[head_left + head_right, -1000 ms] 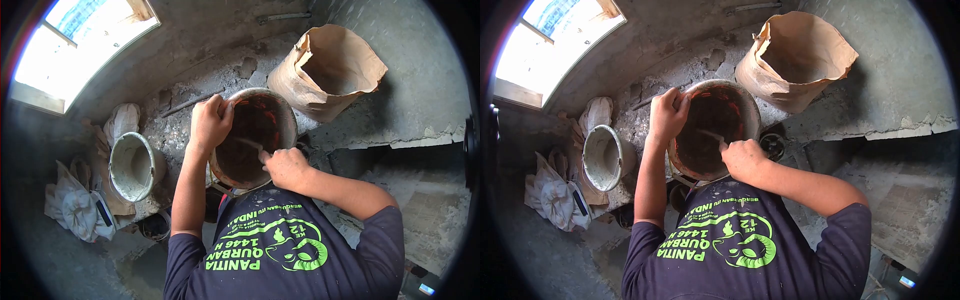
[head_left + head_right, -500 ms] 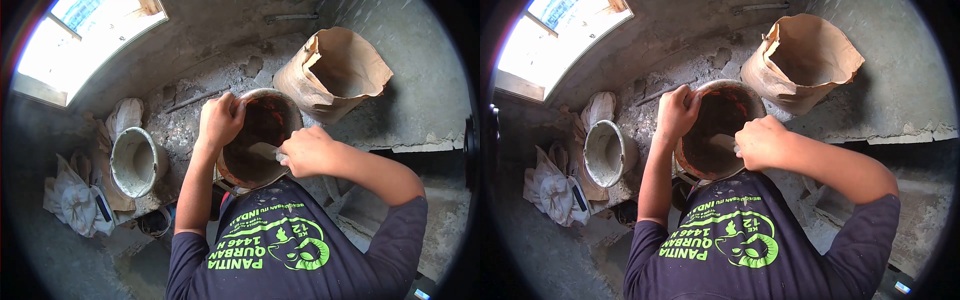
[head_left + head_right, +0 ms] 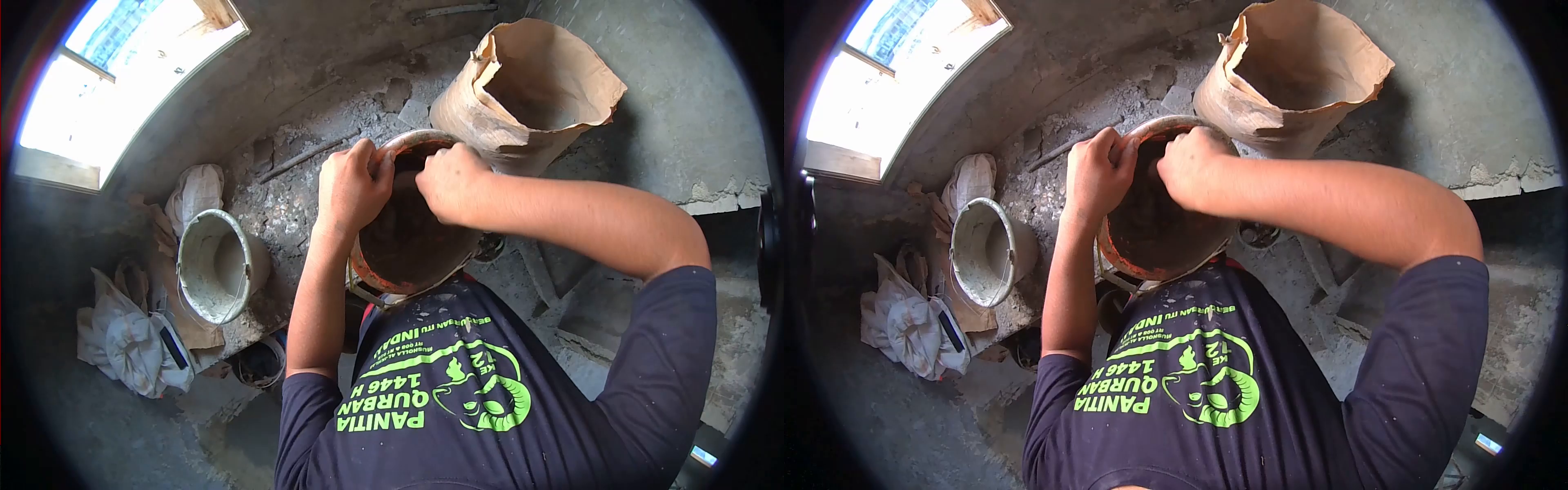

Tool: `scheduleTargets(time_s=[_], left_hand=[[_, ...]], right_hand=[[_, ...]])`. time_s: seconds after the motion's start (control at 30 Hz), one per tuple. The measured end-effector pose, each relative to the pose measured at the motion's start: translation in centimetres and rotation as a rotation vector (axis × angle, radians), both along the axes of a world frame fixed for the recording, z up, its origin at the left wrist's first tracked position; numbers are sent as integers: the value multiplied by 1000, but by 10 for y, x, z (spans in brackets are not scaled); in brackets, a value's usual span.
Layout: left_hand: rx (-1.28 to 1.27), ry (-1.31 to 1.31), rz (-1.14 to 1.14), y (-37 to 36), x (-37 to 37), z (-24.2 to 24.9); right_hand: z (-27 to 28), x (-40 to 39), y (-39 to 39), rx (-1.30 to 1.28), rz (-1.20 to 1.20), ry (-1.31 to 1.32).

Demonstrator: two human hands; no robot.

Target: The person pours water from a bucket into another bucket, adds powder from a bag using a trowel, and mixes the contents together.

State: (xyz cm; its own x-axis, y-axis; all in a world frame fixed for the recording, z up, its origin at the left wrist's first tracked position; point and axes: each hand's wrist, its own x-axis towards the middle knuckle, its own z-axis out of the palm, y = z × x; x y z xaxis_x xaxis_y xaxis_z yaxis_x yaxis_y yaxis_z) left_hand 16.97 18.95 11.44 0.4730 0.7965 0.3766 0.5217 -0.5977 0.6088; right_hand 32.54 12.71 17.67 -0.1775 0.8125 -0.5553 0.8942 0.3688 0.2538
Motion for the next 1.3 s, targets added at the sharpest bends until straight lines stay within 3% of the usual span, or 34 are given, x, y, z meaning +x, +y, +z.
scheduleTargets(time_s=[0.03, 0.13, 0.2, 0.33, 0.4, 0.57, 0.8, 1.17, 1.3], left_hand=[[-14, 1, 0, 1, 0, -1], [-26, -12, -3, -2, -1, -3], [-17, -23, -4, -3, -2, -3], [-37, -16, -18, -2, 3, -1], [-35, -11, -31, 1, 9, -2], [-15, -66, -25, 11, 5, -4], [-7, -60, -38, 10, 9, -2], [-48, -77, 33, 10, -9, -6], [-41, -104, 23, 7, -9, -6]], right_hand=[[6, 1, -10, 73, 85, 39], [29, 1, -25, 25, 29, 47], [33, 11, -44, 224, 8, 67], [-20, 28, -62, 492, 33, -70], [-49, 23, -64, 434, -47, -12], [-61, 33, -77, 110, -243, 205], [-32, 34, -91, -2, -417, 419], [-18, -3, -127, 62, -54, 242], [-52, -1, -102, -4, 12, 285]])
